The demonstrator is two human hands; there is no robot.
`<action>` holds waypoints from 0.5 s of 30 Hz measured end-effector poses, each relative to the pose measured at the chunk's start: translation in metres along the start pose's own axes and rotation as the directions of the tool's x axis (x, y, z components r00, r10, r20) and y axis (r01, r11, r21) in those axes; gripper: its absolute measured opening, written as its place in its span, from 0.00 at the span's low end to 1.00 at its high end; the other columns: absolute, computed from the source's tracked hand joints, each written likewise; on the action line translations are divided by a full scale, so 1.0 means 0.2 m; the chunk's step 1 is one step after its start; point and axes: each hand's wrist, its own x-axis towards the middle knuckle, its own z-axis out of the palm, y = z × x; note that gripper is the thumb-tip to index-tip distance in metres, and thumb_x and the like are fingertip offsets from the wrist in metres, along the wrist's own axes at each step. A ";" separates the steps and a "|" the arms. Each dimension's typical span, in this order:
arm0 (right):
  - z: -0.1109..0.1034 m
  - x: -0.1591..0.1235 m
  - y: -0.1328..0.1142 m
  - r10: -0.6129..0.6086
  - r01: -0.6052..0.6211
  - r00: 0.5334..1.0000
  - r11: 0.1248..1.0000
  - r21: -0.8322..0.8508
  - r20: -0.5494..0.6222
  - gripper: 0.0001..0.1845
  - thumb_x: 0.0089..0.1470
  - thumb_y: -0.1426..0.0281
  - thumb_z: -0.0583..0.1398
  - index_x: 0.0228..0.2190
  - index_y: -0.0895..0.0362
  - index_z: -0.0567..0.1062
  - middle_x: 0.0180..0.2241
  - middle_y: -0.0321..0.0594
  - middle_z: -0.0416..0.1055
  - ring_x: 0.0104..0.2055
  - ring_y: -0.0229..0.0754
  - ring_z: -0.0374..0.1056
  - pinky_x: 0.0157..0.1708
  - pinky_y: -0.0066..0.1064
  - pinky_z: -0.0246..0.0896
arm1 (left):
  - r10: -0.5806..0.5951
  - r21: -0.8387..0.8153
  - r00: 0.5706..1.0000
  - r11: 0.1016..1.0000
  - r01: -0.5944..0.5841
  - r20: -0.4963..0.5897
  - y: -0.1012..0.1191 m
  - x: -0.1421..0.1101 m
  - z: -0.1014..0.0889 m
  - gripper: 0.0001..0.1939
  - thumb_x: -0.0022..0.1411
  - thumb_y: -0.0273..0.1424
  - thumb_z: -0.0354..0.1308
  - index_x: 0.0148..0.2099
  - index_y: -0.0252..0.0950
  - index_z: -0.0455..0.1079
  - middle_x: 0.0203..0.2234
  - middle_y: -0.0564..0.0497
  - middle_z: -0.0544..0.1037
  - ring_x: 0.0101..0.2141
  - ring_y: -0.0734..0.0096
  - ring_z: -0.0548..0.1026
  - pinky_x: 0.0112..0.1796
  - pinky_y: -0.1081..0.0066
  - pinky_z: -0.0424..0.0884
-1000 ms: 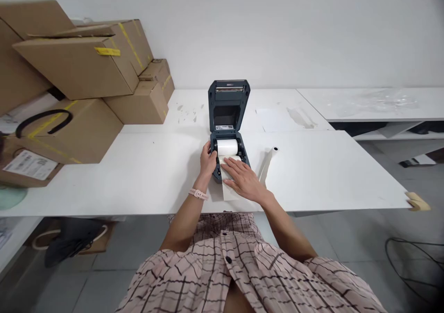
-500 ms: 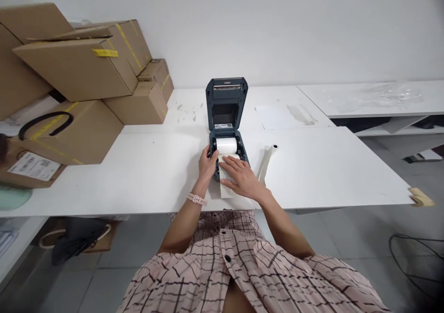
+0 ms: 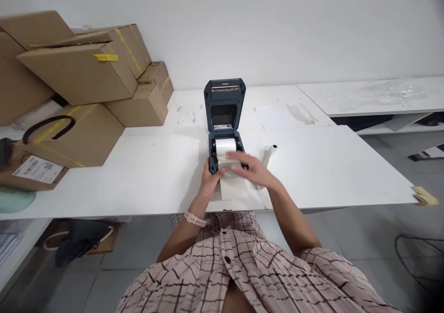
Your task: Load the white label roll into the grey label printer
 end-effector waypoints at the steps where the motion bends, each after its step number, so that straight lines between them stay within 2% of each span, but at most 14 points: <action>1: -0.07 0.08 0.03 0.026 -0.020 0.991 0.999 0.046 -0.131 0.29 0.68 0.49 0.52 0.65 0.42 0.67 0.67 0.39 0.67 0.70 0.53 0.61 0.69 0.55 0.56 | -0.004 -0.018 1.000 1.000 0.004 0.014 -0.01 -0.03 0.00 0.45 0.59 0.45 0.69 0.73 0.45 0.54 0.68 0.43 0.68 0.64 0.49 0.70 0.58 0.58 0.73; 2: -0.14 0.17 0.06 0.058 -0.043 0.962 0.997 0.062 -0.267 0.31 0.68 0.47 0.52 0.67 0.42 0.65 0.68 0.39 0.64 0.71 0.52 0.58 0.71 0.54 0.52 | -0.003 -0.033 1.000 0.999 0.004 0.023 -0.03 -0.06 -0.01 0.46 0.58 0.44 0.69 0.73 0.46 0.54 0.68 0.43 0.68 0.64 0.49 0.70 0.58 0.57 0.73; 4: -0.27 0.43 0.16 0.099 -0.056 0.915 0.991 0.120 -0.392 0.40 0.64 0.39 0.50 0.70 0.43 0.57 0.73 0.37 0.55 0.76 0.52 0.48 0.73 0.53 0.45 | 0.002 -0.045 0.999 0.999 0.000 0.040 -0.04 -0.09 -0.02 0.45 0.58 0.43 0.70 0.73 0.46 0.55 0.68 0.43 0.68 0.65 0.49 0.69 0.59 0.56 0.72; 6: -0.37 0.69 0.27 0.150 -0.056 0.919 0.965 0.256 -0.364 0.46 0.62 0.34 0.45 0.71 0.44 0.51 0.75 0.35 0.48 0.77 0.52 0.42 0.73 0.53 0.45 | -0.005 -0.048 0.999 0.999 0.007 0.042 -0.03 -0.11 -0.03 0.45 0.57 0.41 0.70 0.73 0.45 0.56 0.68 0.43 0.67 0.65 0.49 0.68 0.61 0.56 0.71; 8: -0.43 0.89 0.36 0.188 -0.072 0.942 0.922 0.380 -0.278 0.49 0.61 0.32 0.39 0.71 0.46 0.51 0.75 0.36 0.48 0.76 0.52 0.44 0.72 0.53 0.46 | -0.006 -0.064 0.999 0.998 0.008 0.043 -0.03 -0.11 -0.03 0.46 0.57 0.39 0.71 0.73 0.43 0.56 0.68 0.42 0.67 0.66 0.51 0.68 0.62 0.57 0.69; 9: -0.44 0.95 0.39 0.189 -0.073 0.951 0.907 0.415 -0.245 0.49 0.61 0.33 0.37 0.71 0.47 0.52 0.74 0.37 0.50 0.76 0.52 0.45 0.72 0.52 0.45 | -0.004 -0.072 0.999 0.997 0.007 0.044 -0.03 -0.12 -0.03 0.46 0.57 0.39 0.71 0.73 0.42 0.56 0.68 0.42 0.68 0.65 0.51 0.68 0.62 0.57 0.69; 10: -0.44 0.97 0.40 0.181 -0.066 0.956 0.899 0.433 -0.230 0.48 0.62 0.33 0.36 0.71 0.48 0.53 0.74 0.37 0.52 0.75 0.52 0.47 0.72 0.53 0.44 | 0.002 -0.078 0.999 0.997 0.002 0.044 -0.03 -0.12 -0.03 0.46 0.57 0.39 0.71 0.73 0.42 0.55 0.67 0.42 0.68 0.65 0.52 0.68 0.62 0.58 0.69; 12: -0.41 0.92 0.38 0.157 -0.028 0.953 0.898 0.440 -0.259 0.47 0.63 0.34 0.37 0.70 0.48 0.55 0.72 0.37 0.56 0.75 0.53 0.48 0.72 0.54 0.44 | 0.016 -0.071 0.998 0.997 -0.012 0.054 -0.05 -0.13 -0.04 0.47 0.57 0.40 0.71 0.73 0.42 0.54 0.66 0.42 0.70 0.64 0.53 0.69 0.62 0.58 0.70; 15: -0.31 0.64 0.26 0.166 0.004 0.918 0.904 0.428 -0.359 0.49 0.60 0.31 0.40 0.68 0.46 0.60 0.68 0.37 0.62 0.73 0.55 0.53 0.71 0.54 0.48 | 0.061 -0.025 0.994 0.998 -0.058 0.096 -0.06 -0.14 -0.07 0.44 0.61 0.46 0.67 0.74 0.44 0.54 0.66 0.42 0.70 0.64 0.52 0.70 0.61 0.58 0.70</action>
